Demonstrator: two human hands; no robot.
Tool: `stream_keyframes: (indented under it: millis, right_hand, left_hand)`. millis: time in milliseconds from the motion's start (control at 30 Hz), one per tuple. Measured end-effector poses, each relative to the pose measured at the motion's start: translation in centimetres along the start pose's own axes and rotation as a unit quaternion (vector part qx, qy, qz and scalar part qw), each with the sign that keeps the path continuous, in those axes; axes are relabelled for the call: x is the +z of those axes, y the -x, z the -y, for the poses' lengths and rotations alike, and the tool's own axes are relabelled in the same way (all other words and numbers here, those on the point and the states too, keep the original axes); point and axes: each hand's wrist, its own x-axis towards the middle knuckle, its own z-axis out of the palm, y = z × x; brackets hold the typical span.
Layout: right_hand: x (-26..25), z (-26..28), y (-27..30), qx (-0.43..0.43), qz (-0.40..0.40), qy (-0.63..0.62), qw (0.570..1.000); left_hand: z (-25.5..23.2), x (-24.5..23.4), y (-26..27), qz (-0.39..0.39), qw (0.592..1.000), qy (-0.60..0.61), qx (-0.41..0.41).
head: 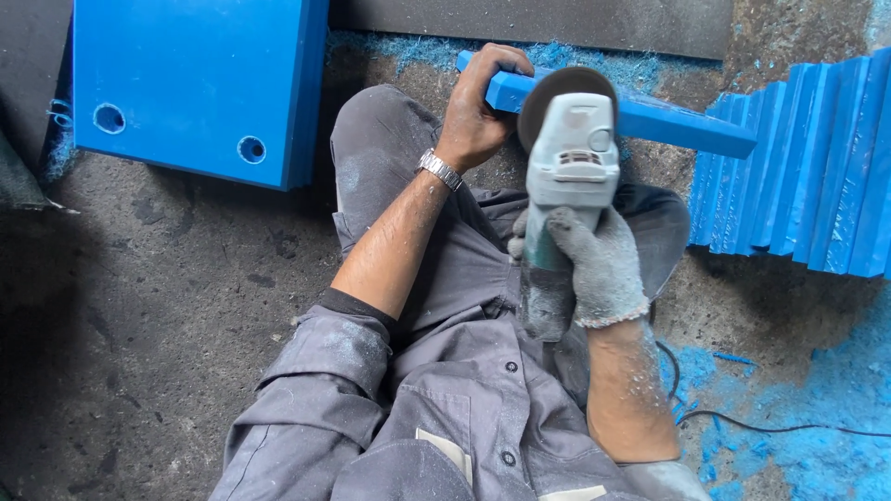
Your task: Grinding the edges of blue plastic blocks using an angle grinder.
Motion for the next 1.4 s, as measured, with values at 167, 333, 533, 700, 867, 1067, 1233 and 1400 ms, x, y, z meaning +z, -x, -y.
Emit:
stream_keyframes:
  millis: [167, 333, 533, 700, 867, 1067, 1233, 1400]
  right_hand:
    - [3.9, 3.2, 0.8, 0.097, 0.049, -0.034, 0.993]
    - [-0.6, 0.5, 0.5, -0.078, -0.019, 0.043, 0.996]
    - [3.2, 3.0, 1.0, -0.012, 0.016, -0.048, 0.999]
    - [4.8, 3.7, 0.8, 0.064, 0.059, -0.022, 0.996]
    - [-0.3, 1.4, 1.7, 0.033, -0.011, -0.048, 0.998]
    - [0.5, 3.1, 4.2, -0.022, 0.014, -0.175, 0.984]
    - [3.7, 4.4, 3.5, 0.036, 0.070, -0.086, 0.993]
    - [6.2, 5.8, 2.7, 0.152, 0.095, -0.082, 0.980]
  left_hand:
    - [0.3, 0.1, -0.2, -0.007, 0.999, 0.033, 0.037]
    - [0.0, 0.0, 0.1, -0.009, 1.000, 0.004, 0.016]
    - [0.2, 0.0, -0.1, -0.009, 1.000, -0.004, 0.027]
    - [0.0, 0.0, -0.3, -0.014, 0.998, 0.036, 0.053]
    - [0.7, 0.2, 0.1, 0.003, 1.000, 0.005, 0.021]
    - [0.3, 0.0, 0.4, 0.000, 0.999, -0.001, 0.049]
    - [-0.4, -0.4, 0.5, 0.008, 0.999, 0.015, 0.030]
    - [-0.7, -0.7, 0.4, 0.020, 0.998, 0.024, 0.049]
